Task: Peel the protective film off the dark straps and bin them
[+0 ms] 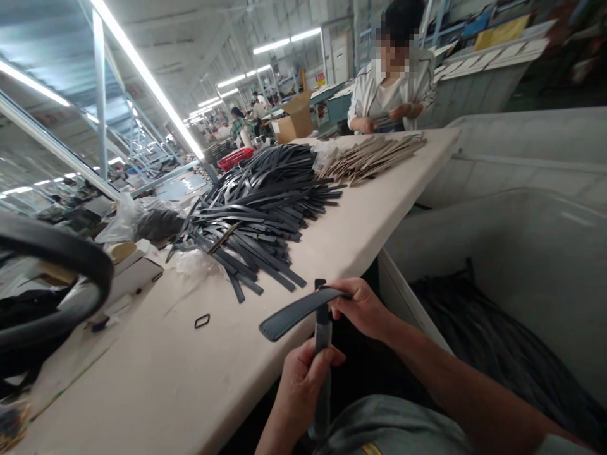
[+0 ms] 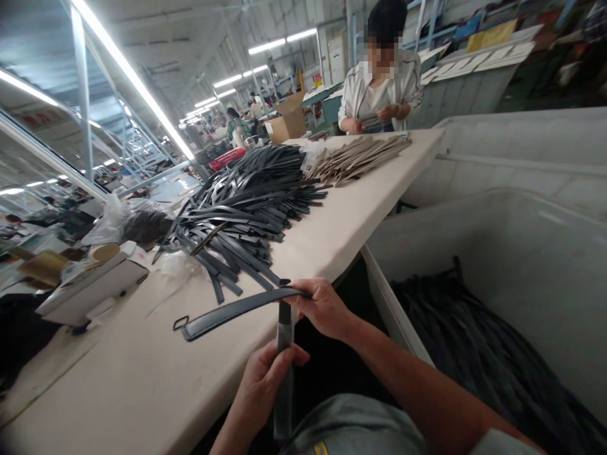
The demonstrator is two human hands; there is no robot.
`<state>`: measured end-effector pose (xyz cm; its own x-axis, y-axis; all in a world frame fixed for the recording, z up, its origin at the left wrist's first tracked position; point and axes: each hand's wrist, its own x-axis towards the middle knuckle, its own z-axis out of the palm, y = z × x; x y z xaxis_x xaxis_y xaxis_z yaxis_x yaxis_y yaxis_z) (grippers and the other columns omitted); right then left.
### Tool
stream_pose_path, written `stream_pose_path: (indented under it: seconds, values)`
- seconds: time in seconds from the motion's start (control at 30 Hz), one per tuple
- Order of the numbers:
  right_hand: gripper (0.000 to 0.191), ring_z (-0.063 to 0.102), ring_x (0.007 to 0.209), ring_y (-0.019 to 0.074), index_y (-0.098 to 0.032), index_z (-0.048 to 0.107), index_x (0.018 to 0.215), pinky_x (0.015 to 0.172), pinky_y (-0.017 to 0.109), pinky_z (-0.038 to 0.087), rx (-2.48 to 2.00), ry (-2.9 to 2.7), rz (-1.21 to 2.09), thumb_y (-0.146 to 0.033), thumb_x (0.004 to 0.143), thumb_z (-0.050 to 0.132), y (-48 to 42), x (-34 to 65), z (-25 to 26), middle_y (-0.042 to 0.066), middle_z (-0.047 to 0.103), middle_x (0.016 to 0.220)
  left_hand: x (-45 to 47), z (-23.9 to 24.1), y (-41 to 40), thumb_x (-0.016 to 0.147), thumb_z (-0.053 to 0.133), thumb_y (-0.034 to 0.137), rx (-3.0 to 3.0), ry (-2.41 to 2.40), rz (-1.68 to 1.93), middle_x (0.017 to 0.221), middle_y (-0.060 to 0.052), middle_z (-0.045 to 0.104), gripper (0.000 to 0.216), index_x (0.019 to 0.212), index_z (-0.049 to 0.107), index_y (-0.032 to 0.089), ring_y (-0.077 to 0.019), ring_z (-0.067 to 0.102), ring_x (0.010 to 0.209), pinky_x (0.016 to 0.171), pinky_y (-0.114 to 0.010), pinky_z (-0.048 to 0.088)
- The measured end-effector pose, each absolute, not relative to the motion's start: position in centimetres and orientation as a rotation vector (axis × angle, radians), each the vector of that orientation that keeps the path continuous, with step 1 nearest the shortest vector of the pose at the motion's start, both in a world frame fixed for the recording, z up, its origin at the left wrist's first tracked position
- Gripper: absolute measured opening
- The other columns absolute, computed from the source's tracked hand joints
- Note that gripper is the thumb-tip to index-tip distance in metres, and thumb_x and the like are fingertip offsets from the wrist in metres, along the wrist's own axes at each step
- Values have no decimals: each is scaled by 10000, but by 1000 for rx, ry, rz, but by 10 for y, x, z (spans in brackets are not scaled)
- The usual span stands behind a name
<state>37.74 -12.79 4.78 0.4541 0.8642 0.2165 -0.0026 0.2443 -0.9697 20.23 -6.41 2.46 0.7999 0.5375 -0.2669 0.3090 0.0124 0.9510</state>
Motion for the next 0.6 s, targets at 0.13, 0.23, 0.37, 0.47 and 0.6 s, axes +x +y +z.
stream_pose_path:
  seconds: [0.13,0.23,0.37,0.47,0.6]
  values:
    - [351,436,445,66,-162,753,794,413,209,347,-1261,-755,504,-497,841,660,-148,414,44,37,728,738,208,10,-83,846,584,441,1653,663,59,815,-22,698,312,813,747,177,-174,573,806,747,-240,413]
    - [335,446,435,66,-152,742,823,401,219,348,-1345,-662,366,-472,851,646,-172,438,42,80,762,858,213,-1,-91,833,605,471,1649,615,18,820,-32,713,332,853,749,173,-195,602,826,770,-248,446]
    - [334,404,415,60,-166,724,842,407,219,397,-1453,-558,91,-483,851,619,-218,473,57,77,766,884,211,-17,-87,789,673,480,1522,599,62,1184,-57,698,487,1212,655,239,-255,620,1059,920,-289,480]
    - [320,405,436,44,-177,717,874,448,209,457,-1509,-496,-153,-480,846,616,-256,508,79,67,752,1014,201,-25,-71,722,742,483,1429,726,138,1350,-58,613,601,1269,614,269,-278,608,1138,968,-315,487]
    - [370,641,758,138,-172,735,979,497,196,524,-1654,-466,-252,-485,787,689,-291,556,86,61,726,1107,181,-28,-50,635,807,508,1383,831,193,1359,-34,611,666,1236,629,282,-258,627,1134,974,-265,495]
